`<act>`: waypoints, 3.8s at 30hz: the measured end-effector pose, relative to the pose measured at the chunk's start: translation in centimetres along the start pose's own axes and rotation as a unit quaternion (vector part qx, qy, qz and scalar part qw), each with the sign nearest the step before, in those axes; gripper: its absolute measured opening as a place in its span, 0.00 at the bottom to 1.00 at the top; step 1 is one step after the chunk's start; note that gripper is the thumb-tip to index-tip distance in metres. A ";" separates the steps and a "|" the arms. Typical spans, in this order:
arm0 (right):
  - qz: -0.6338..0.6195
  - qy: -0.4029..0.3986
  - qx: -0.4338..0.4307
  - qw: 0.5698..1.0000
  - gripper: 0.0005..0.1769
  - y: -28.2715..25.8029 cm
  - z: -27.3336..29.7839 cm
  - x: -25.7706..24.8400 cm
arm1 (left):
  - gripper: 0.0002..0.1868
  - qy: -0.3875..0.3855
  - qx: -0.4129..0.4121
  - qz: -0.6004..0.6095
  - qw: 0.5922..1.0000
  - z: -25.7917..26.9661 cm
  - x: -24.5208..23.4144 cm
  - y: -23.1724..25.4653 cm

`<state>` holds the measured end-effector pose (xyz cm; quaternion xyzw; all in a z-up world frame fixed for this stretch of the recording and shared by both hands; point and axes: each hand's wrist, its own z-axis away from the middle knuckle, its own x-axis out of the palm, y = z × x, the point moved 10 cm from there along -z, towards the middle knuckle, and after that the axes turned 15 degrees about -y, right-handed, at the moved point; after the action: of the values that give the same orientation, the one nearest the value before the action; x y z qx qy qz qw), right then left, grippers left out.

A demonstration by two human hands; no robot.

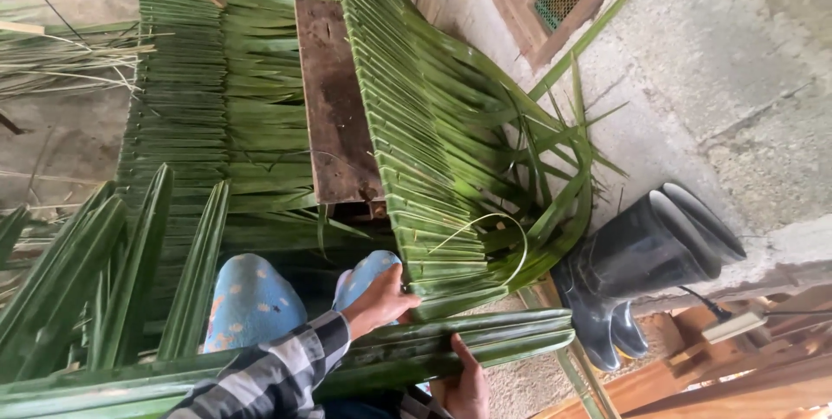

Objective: Weaving palm leaves over a wooden slat to create a thatched panel

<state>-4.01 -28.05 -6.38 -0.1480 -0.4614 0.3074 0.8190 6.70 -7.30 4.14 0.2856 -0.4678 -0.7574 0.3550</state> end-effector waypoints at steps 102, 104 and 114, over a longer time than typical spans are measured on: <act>0.645 -0.103 -0.199 0.730 0.34 -0.2 -3.5 23.3 | 0.33 0.352 0.175 -0.636 0.664 5.9 -5.7 1.3; 0.655 -0.042 -0.064 0.751 0.40 1.2 -4.8 20.1 | 0.32 0.348 0.172 -0.643 0.661 6.3 -5.3 1.3; 0.018 0.097 0.076 0.992 0.39 9.5 -12.9 9.2 | 0.29 0.339 0.163 -0.648 0.662 6.8 -4.7 1.6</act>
<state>6.98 -14.33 -12.15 -0.1230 -0.3526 0.3404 0.8629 4.68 -0.53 8.82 0.8070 -0.1275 -0.5583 -0.1441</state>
